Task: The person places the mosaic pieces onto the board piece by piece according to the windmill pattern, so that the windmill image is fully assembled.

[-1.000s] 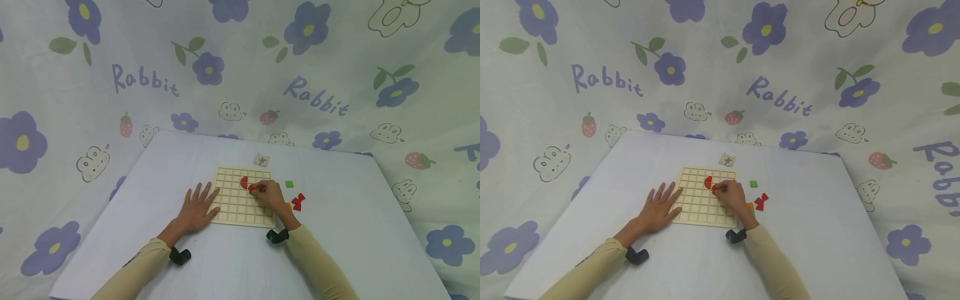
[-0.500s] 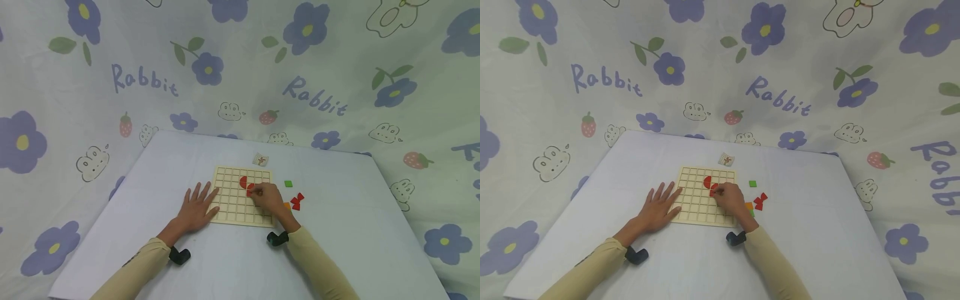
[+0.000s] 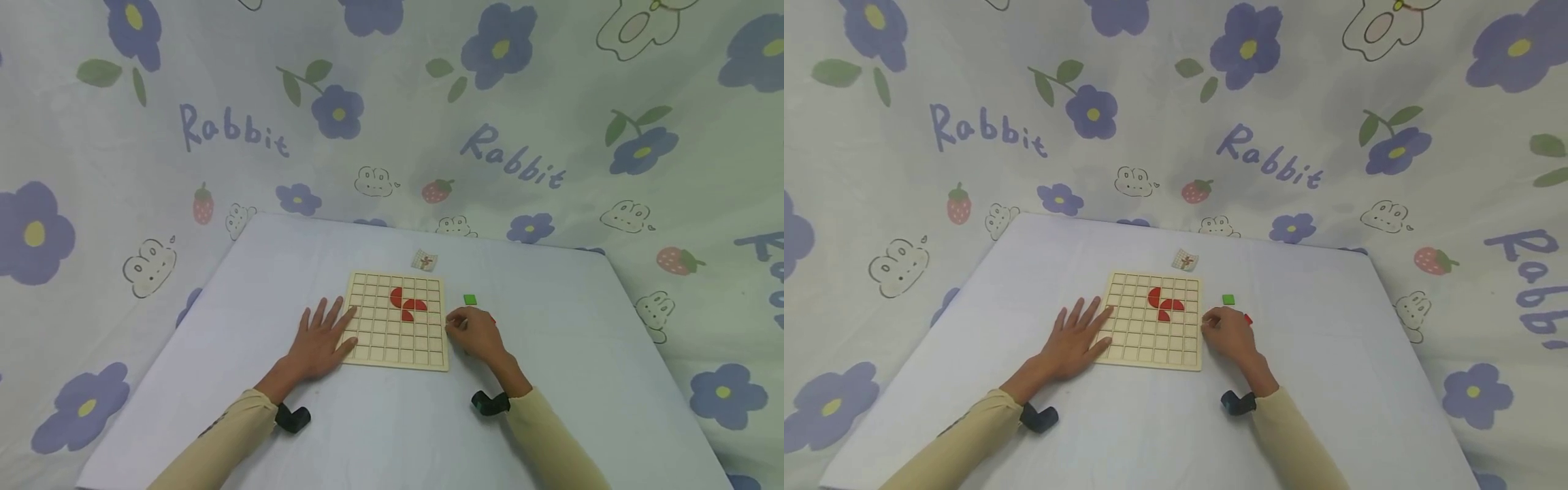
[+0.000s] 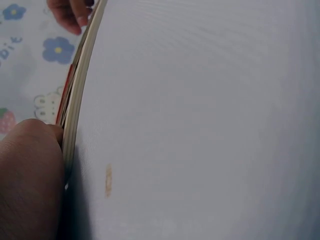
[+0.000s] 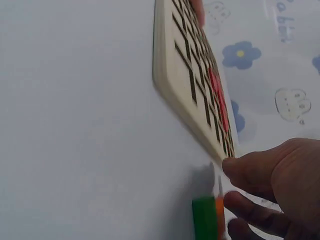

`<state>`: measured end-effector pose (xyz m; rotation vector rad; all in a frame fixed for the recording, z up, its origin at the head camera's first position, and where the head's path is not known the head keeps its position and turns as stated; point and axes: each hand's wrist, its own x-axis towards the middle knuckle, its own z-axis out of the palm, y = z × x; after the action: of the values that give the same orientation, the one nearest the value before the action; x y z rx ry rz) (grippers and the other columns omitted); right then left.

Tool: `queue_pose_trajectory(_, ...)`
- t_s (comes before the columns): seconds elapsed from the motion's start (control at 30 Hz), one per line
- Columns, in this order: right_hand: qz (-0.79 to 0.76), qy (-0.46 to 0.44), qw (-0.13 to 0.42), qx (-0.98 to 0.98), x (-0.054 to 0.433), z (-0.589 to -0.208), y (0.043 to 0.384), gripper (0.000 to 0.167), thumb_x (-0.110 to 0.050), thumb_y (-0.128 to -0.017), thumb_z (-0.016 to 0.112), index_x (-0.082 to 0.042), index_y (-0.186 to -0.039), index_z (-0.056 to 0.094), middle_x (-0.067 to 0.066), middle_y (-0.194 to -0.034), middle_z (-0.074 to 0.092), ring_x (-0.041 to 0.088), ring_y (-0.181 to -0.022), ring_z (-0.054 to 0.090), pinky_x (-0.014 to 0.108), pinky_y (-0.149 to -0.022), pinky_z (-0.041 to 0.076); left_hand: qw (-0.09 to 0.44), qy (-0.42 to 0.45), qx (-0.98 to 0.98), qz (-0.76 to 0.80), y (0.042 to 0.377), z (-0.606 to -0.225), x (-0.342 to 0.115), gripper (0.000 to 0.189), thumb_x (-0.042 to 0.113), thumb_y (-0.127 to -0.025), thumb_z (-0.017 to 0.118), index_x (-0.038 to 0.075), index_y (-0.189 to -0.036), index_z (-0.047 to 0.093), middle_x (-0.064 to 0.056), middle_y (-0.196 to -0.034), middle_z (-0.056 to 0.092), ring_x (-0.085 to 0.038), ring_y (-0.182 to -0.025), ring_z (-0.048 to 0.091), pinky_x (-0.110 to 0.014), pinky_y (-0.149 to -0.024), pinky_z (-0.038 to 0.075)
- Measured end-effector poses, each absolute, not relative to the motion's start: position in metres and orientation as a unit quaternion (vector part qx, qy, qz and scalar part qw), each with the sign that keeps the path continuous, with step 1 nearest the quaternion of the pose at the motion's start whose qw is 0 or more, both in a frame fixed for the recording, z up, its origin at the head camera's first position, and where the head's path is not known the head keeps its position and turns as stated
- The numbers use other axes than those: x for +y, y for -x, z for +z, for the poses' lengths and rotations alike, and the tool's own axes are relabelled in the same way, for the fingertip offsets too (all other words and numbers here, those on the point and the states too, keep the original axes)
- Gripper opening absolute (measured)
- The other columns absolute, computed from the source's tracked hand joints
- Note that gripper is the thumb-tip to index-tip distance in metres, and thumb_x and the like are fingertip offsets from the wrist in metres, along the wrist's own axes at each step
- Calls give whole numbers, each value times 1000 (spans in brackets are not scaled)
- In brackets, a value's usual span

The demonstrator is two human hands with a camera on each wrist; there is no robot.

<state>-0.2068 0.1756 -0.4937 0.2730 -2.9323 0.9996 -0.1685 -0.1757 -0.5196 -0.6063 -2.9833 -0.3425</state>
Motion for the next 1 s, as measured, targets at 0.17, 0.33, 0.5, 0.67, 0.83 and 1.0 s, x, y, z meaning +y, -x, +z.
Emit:
queue_pose_trajectory(0.17,257,-60,47,-963,198,-491,203,27,-18,-83,77,-5,-107,74,10,-95,62,25,-83,56,36,-65,48,40,197,-973,-111,170,-518,-176,66,52,-101,39,16,-156,31,-16,-161,18,-45,-145,9,-67,-109,9)
queue_pose_trajectory(0.33,218,-47,65,-973,214,-495,198,28,-12,-86,75,-1,-111,73,21,-112,61,36,-97,55,45,-79,52,38,198,-973,-113,169,-518,-175,66,52,-101,40,15,-156,31,-16,-161,18,-45,-145,9,-67,-109,8)
queue_pose_trajectory(0.5,226,-77,76,-968,221,-497,195,19,-1,-84,75,1,-102,75,20,-106,64,35,-94,58,47,-80,52,39,197,-973,-111,168,-519,-176,66,51,-101,41,16,-156,30,-16,-161,18,-45,-146,9,-67,-109,8)
queue_pose_trajectory(0.67,218,-93,34,-971,227,-492,200,21,-3,-83,75,-1,-104,75,14,-100,65,30,-88,57,44,-77,51,35,197,-973,-114,168,-520,-175,66,52,-101,40,17,-156,29,-15,-162,17,-44,-146,8,-67,-109,8)
queue_pose_trajectory(0.83,233,-85,-14,-969,232,-490,206,22,-7,-84,76,1,-105,73,8,-87,61,23,-79,53,37,-71,49,32,195,-974,-111,168,-522,-176,67,53,-101,38,18,-157,28,-15,-162,15,-43,-146,7,-66,-110,7)
queue_pose_trajectory(1.0,250,-66,-32,-966,231,-489,208,19,-7,-84,77,-2,-101,71,5,-84,59,22,-77,53,35,-69,49,38,196,-972,-123,170,-525,-177,67,54,-101,37,17,-156,29,-16,-162,16,-44,-146,6,-66,-109,5)
